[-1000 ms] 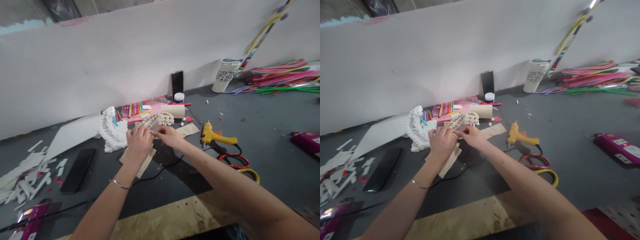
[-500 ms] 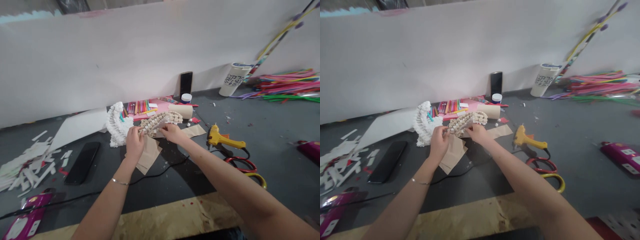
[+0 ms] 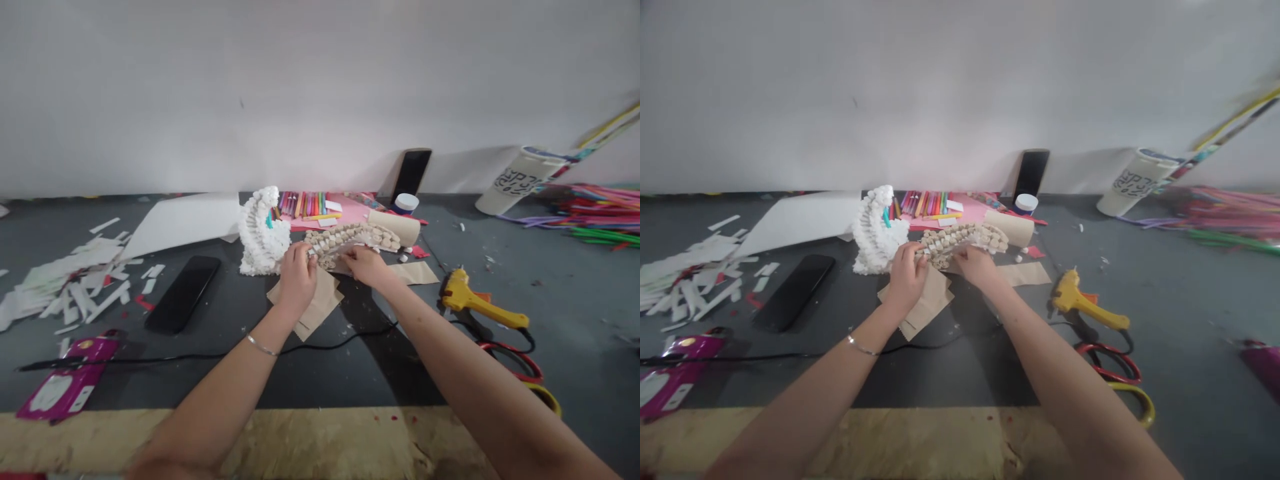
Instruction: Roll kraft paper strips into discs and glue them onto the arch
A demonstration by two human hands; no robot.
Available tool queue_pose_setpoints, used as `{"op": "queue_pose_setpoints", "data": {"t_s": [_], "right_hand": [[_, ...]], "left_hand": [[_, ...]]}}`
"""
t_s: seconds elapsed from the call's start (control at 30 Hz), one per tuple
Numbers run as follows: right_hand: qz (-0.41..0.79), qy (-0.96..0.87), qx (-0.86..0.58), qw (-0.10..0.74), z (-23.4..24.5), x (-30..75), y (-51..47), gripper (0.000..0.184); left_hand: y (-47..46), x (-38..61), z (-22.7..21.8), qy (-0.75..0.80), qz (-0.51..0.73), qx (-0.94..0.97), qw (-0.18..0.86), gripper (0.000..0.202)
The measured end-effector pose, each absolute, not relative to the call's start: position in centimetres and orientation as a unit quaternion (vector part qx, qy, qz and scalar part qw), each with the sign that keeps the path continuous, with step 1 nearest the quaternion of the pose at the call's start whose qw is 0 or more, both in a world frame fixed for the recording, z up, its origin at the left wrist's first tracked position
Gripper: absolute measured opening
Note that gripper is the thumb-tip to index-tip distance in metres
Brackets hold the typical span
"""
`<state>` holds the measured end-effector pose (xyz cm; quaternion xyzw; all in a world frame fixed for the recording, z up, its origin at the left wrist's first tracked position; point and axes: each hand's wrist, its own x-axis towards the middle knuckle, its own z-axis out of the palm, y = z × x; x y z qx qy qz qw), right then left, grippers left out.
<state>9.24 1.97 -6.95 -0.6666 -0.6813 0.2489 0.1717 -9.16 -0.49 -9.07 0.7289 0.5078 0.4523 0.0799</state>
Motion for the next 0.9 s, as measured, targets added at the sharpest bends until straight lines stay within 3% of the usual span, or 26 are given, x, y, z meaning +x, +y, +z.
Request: {"op": "queue_pose_setpoints", "data": {"t_s": [0.53,0.9], "right_hand": [[0.173,-0.698,-0.67,0.185,-8.0,9.0,1.3,0.026],[0.173,-0.691,-0.675,0.193,-8.8,8.4,1.7,0.021]], "left_hand": [[-0.9,-9.0,-9.3,0.518,0.459,0.717,0.081,0.02],[-1.0,-8.7,-9.8,0.547,0.379,0.746,0.037,0.028]]}}
